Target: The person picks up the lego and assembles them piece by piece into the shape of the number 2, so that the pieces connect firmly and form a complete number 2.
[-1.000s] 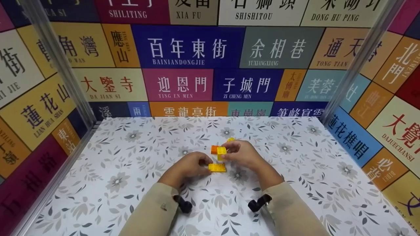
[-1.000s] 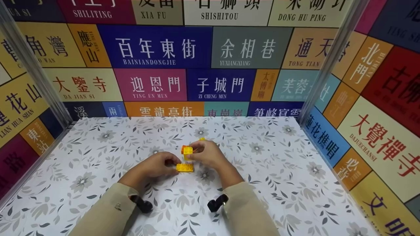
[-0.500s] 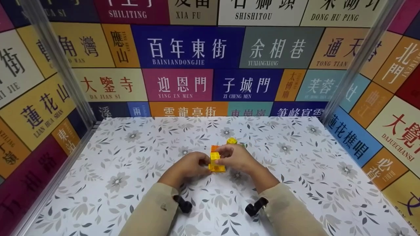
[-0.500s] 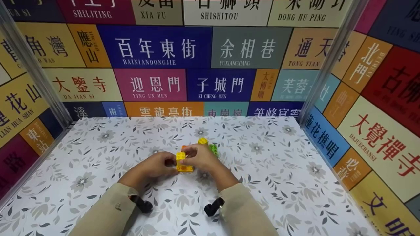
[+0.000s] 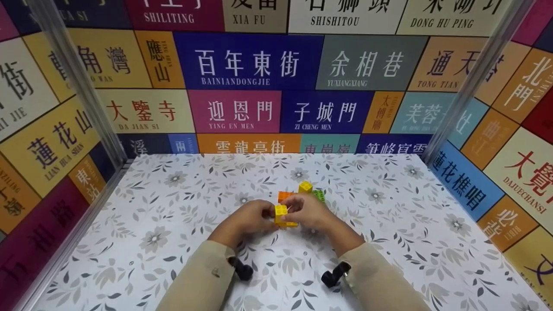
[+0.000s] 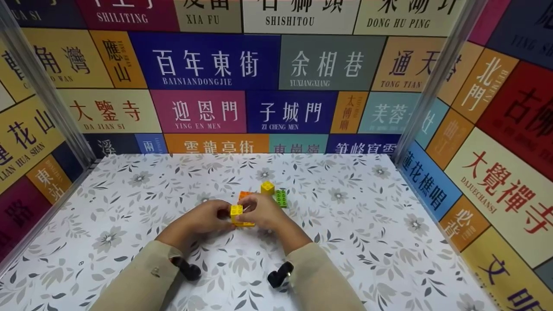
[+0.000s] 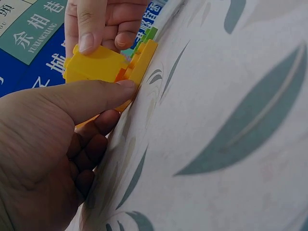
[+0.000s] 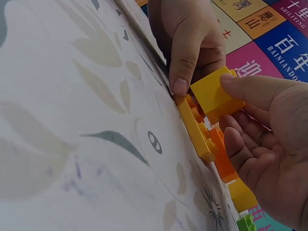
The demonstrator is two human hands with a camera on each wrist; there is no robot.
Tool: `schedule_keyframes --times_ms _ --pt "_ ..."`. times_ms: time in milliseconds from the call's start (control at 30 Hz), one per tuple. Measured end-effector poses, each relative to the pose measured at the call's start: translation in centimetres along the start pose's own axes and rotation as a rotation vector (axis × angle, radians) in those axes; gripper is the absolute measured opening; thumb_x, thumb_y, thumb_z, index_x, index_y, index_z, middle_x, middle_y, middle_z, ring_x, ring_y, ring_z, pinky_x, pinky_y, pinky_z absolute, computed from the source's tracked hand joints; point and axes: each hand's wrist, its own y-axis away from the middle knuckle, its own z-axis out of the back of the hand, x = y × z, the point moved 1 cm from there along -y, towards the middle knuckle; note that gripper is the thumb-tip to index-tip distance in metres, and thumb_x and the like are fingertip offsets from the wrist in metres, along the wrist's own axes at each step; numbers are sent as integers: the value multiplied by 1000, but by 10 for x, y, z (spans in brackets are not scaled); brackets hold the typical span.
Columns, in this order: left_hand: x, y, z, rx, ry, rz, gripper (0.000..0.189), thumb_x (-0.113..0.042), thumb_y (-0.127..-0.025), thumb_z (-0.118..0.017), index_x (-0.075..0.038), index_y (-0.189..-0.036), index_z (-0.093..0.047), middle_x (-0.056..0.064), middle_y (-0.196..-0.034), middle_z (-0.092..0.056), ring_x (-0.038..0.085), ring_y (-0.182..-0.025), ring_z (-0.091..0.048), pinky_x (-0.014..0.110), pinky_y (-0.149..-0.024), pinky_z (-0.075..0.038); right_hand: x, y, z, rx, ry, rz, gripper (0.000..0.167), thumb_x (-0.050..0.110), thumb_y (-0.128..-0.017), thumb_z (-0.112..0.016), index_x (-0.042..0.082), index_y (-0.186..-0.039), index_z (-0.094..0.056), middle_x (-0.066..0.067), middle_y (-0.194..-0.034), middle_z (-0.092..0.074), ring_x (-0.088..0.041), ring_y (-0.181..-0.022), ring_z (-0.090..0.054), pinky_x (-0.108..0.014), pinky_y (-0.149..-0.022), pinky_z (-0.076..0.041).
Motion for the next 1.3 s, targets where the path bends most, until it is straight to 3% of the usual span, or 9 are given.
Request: schedule_keyframes --times_ms 467,733,933,1167,1300 --pt "0 0 -1 -5 16 26 19 -27 -88 -88 -24 -101 -74 -5 -100 -72 19 -96 -61 41 -96 -50 -3 -1 -3 2 17 -3 38 22 -88 -89 16 -122 -76 -5 -105 -77 -17 -94 -71 -29 -74 -60" --pt "1 1 0 0 5 -45 21 -36 -87 -88 -24 -99 -75 -7 -96 -72 15 -91 -61 38 -92 -51 -4 0 -3 16 16 -9 37 22 -88 -89 18 -122 -75 -4 -106 -77 -17 -96 -71 -30 -77 -61" --pt "1 1 0 7 19 -26 19 -35 -88 -88 -25 -97 -74 -6 -96 -72 16 -91 -62 38 -90 -50 -4 0 -1 28 -12 16 34 28 -92 -85 17 -123 -76 -5 -110 -77 -17 -95 -71 -29 -76 -59" --pt "0 3 2 -5 38 -66 21 -33 -88 -88 -23 -100 -75 -6 -96 -72 15 -89 -62 36 -88 -53 -3 2 -1 26 -58 53 31 26 -95 -82 13 -122 -76 -8 -111 -78 -17 -98 -70 -28 -82 -58" --pt "-2 5 8 -18 85 -69 23 -33 -90 -87 -22 -107 -75 -4 -103 -74 15 -95 -66 38 -92 -56 -4 1 -1 17 -55 35 29 28 -95 -83 16 -120 -77 -6 -111 -77 -18 -97 -70 -29 -79 -58"
